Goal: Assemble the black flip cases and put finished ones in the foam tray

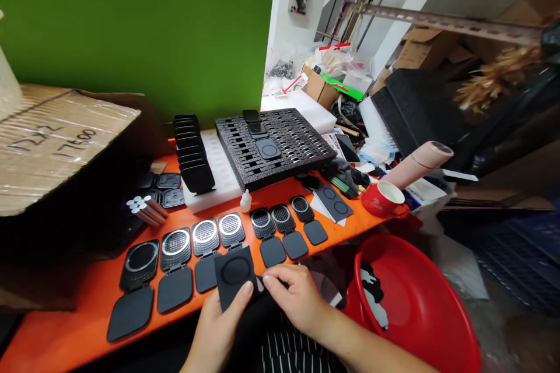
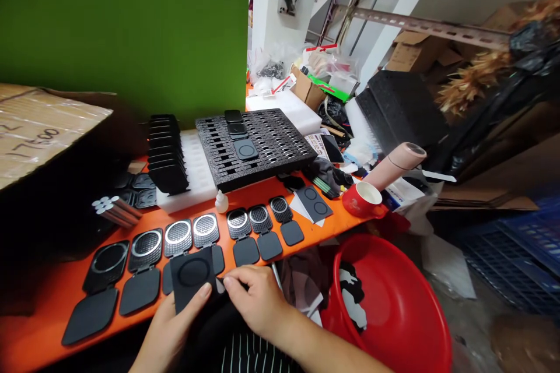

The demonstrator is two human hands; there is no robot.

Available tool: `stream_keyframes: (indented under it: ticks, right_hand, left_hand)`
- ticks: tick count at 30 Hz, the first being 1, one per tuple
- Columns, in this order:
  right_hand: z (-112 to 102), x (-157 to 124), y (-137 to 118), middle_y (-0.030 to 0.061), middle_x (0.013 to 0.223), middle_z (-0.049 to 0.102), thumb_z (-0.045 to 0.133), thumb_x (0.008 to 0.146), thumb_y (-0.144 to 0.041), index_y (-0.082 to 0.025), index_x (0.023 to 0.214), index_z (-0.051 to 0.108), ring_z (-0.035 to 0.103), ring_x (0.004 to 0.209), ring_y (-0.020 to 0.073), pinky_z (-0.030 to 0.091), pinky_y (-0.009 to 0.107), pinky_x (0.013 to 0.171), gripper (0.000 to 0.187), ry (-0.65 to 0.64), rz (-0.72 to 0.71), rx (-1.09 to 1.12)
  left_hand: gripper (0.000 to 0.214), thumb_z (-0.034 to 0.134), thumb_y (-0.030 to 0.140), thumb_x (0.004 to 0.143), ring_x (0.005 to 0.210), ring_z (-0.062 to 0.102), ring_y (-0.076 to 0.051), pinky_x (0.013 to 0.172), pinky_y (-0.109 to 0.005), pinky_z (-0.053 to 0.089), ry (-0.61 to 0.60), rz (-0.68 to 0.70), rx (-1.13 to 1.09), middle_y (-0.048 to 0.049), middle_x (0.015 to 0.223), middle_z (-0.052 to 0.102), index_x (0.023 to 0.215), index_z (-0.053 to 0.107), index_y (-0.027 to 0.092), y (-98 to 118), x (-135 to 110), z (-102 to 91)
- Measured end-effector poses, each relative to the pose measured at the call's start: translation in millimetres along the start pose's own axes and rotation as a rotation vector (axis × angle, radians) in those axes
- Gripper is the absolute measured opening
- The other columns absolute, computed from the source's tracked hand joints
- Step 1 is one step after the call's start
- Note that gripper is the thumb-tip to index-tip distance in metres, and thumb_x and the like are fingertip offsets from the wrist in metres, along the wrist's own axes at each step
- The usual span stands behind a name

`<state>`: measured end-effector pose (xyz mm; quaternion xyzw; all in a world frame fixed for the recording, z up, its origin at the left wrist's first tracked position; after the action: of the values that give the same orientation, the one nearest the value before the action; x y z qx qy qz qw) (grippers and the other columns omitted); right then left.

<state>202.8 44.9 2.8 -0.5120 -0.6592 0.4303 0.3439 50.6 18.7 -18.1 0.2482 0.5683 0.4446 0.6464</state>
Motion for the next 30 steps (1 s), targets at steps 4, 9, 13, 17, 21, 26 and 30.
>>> stream_keyframes:
  ticks: [4,9,13,17,21,26,30]
  right_hand:
    - [-42.0,16.5,17.6,0.0034,0.069,0.065,0.051,0.084,-0.034,-0.016,0.071,0.066,0.059,0.066,0.0167,0.047,0.025,0.062,0.027,0.270,0.107,-0.034]
    - [-61.2,8.9,22.5,0.0054,0.077,0.066,0.049,0.087,-0.026,-0.018,0.078,0.064,0.059,0.075,0.0181,0.047,0.031,0.072,0.019,0.484,-0.105,-0.162]
    - [-30.1,-5.7,13.2,0.0051,0.079,0.064,0.052,0.084,-0.023,-0.020,0.079,0.064,0.058,0.078,0.0175,0.046,0.031,0.072,0.014,0.071,-0.354,-0.083]
    - [-24.3,-2.4,27.1,0.0033,0.082,0.061,0.059,0.080,-0.035,-0.019,0.087,0.058,0.057,0.075,0.0161,0.046,0.028,0.066,0.018,0.005,0.184,0.257]
    - [-45.8,9.4,39.1,-0.0003,0.073,0.057,0.064,0.074,-0.037,-0.018,0.075,0.054,0.053,0.070,0.0148,0.043,0.027,0.067,0.022,-0.140,0.328,0.368]
    - [-96.2,47.4,54.0,-0.0018,0.071,0.052,0.056,0.078,-0.040,-0.019,0.078,0.053,0.047,0.067,0.0141,0.038,0.027,0.063,0.021,0.120,0.200,0.087]
    - [-99.1,82.7,65.4,-0.0042,0.066,0.045,0.053,0.078,-0.036,-0.020,0.071,0.047,0.042,0.063,0.0129,0.034,0.026,0.060,0.019,-0.044,0.137,-0.171]
  left_hand:
    - [0.052,0.079,0.044,0.061,0.108,0.058,-0.031,0.097,-0.041,0.044,0.082,-0.020,-0.222,-0.0079,0.105,0.070,0.104,0.067,0.016,1.3,-1.5,-12.3]
    - [0.049,0.078,0.040,0.063,0.108,0.057,-0.035,0.097,-0.045,0.043,-0.186,-0.128,-0.286,-0.0131,0.106,0.069,0.103,0.068,0.013,-3.3,-4.8,-13.2]
    - [0.057,0.081,0.041,0.058,0.105,0.059,-0.036,0.094,-0.046,0.044,-0.276,-0.192,-0.219,-0.0135,0.102,0.070,0.106,0.067,0.014,-18.4,-5.6,-3.5]
    - [0.052,0.081,0.039,0.059,0.105,0.059,-0.035,0.094,-0.044,0.043,-0.287,-0.226,-0.221,-0.0135,0.105,0.069,0.103,0.067,0.015,-22.1,-9.4,4.1]
    - [0.054,0.075,0.045,0.065,0.108,0.057,-0.034,0.094,-0.044,0.043,-0.389,-0.167,-0.136,-0.0134,0.111,0.066,0.110,0.063,0.016,-16.8,-6.6,11.8]
    - [0.031,0.057,0.037,0.083,0.120,0.048,-0.026,0.102,-0.039,0.036,-0.577,0.307,0.476,-0.0071,0.132,0.052,0.110,0.063,0.023,6.3,10.1,36.9]
    - [0.021,0.053,0.022,0.083,0.107,0.055,-0.021,0.103,-0.038,0.036,-0.818,0.655,0.923,-0.0050,0.115,0.062,0.099,0.066,0.021,18.3,28.3,70.8]
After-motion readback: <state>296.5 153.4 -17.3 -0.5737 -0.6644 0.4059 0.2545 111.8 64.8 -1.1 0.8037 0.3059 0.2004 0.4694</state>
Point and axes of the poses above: each hand's wrist, its own x-axis towards the middle knuckle, its own z-axis out of the palm, y = z × x, the point moved 2 cm from there along x, towards the middle knuckle
